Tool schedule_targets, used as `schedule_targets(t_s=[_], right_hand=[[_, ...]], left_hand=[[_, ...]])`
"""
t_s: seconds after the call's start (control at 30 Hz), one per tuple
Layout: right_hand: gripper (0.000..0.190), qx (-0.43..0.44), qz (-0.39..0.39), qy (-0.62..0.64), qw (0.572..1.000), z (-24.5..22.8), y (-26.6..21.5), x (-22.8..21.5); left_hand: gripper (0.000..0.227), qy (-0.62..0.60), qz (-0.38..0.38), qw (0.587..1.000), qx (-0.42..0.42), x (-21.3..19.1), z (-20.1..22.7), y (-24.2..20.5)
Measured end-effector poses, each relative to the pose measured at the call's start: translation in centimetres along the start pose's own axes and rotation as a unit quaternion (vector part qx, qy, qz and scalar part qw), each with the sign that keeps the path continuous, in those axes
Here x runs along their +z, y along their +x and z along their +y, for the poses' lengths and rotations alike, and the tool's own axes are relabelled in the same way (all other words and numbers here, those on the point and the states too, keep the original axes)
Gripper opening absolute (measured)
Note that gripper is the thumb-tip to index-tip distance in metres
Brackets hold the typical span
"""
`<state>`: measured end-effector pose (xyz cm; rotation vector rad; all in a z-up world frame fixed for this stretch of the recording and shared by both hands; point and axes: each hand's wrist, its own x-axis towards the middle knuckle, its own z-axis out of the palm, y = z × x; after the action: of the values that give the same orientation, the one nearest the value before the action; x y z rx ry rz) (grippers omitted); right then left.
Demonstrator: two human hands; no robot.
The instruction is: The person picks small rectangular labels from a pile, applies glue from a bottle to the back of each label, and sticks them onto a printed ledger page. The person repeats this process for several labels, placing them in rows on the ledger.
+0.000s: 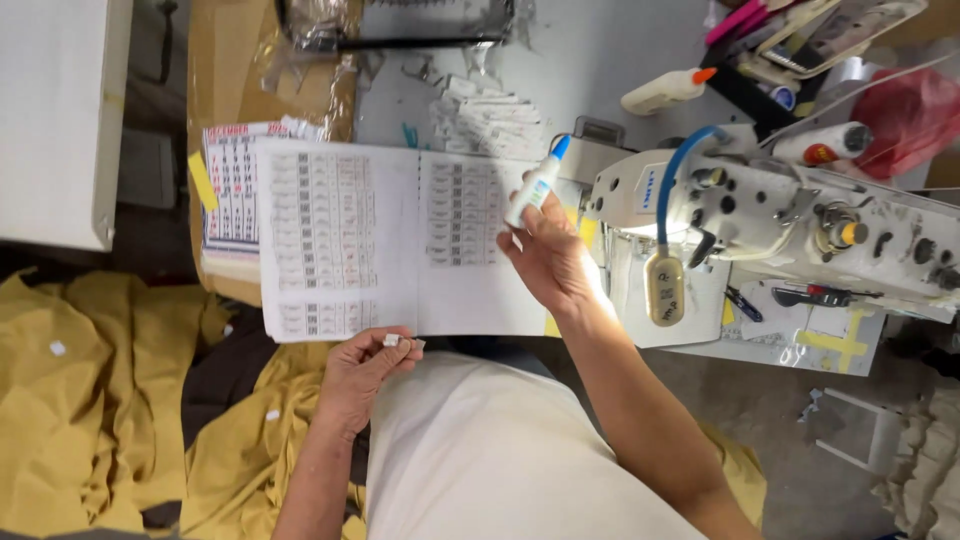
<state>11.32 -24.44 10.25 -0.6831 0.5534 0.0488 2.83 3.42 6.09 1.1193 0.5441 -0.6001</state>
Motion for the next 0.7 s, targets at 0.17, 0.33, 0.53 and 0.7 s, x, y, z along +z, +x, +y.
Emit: schedule_targets(t_s=[0.17, 0.33, 0.53, 0.7], right_hand=[[0.026, -0.332, 0.115, -0.23, 0.908, 0.6, 8.4, -1.5], [0.014, -0.426, 0.219, -0.417, 0.772, 0.6, 15.0, -6.3], [0.035, -0.397, 0.224, -0.259, 0.852, 0.9, 19.2, -8.2], [0.039, -0.379, 0.25, -0.369, 0.811, 0.6, 18.6, -7.5]], left_hand=[[0.019, 0.035, -0.002, 0.999, 0.004, 1.4, 1.8, 1.4], [0.019, 0.117, 0.012, 0.993, 0.015, 3.0, 3.2, 1.6], [0.019, 0.172, -0.026, 0.984, 0.041, 3.6, 3.0, 2.6], [0.022, 0.199, -0.061, 0.977, 0.041, 4.3, 4.1, 2.7]])
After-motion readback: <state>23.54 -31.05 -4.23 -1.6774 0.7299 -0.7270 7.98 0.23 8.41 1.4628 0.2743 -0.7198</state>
